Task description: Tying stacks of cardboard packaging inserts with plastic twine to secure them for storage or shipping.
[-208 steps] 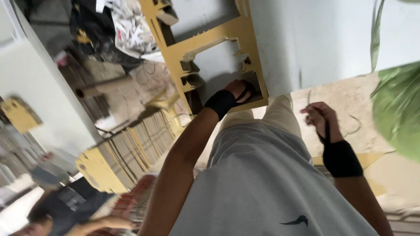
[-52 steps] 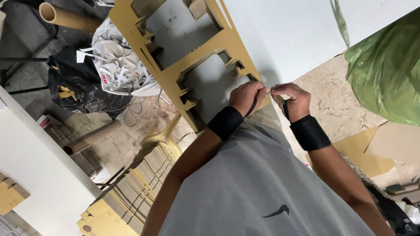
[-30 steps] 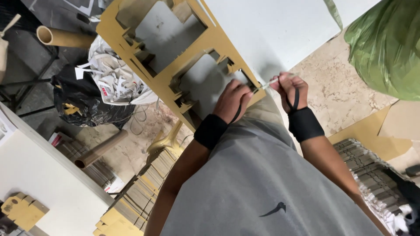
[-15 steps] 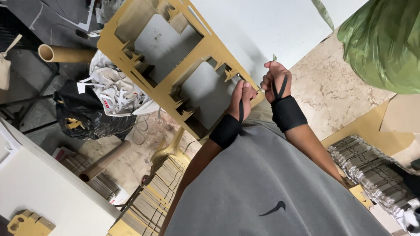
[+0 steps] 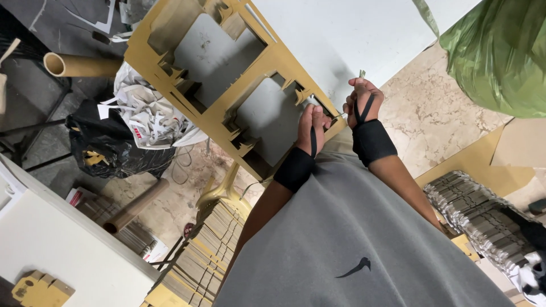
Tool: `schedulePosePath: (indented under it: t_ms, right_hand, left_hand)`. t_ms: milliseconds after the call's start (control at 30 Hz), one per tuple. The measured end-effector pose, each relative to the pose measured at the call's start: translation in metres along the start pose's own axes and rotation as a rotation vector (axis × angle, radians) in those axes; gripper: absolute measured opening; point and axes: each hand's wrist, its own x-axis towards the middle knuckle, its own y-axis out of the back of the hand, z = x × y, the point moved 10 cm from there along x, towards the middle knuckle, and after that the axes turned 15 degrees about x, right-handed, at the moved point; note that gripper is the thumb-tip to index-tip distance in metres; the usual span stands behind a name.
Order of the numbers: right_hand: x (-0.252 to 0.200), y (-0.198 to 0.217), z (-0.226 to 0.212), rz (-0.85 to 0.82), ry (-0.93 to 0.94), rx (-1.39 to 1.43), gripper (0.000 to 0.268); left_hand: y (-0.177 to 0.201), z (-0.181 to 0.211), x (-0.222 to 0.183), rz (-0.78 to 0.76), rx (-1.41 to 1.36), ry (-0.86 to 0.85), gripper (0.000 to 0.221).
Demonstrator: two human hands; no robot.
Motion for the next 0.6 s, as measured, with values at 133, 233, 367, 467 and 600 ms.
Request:
schedulePosePath:
  t_ms: [133,233,367,467,600]
  right_hand:
    - [-0.009,-0.002,-0.014,-0.032,-0.035,-0.026,0.023]
    - [-0.001,-0.004,-0.005,-0.188,-0.161,0.034,0.021]
    - [0.015,0.009,-0.001,-0.424,-0.197,-0.164,0.02]
    - [0.025,0.022,0.002,-0.631,-0.185,-0.413,0.008]
    - [0.015,0.015,-0.022,-0.93,0.046,-0.77,0.02]
  left_hand:
    - [-0.004,-0.003,0.002,-0.073,-0.014,0.009,0.037]
    - [0.0,0.006,0.001,-0.08,0.085,0.098,0.035]
    - [-0.007,-0.003,-0.007,-0.099,0.259,0.265,0.037]
    - [-0.008,-0.029,-0.003,-0.096,0.333,0.336,0.043]
    - [-0.007,-0.033,-0.005,0.0,0.465,0.448,0.035]
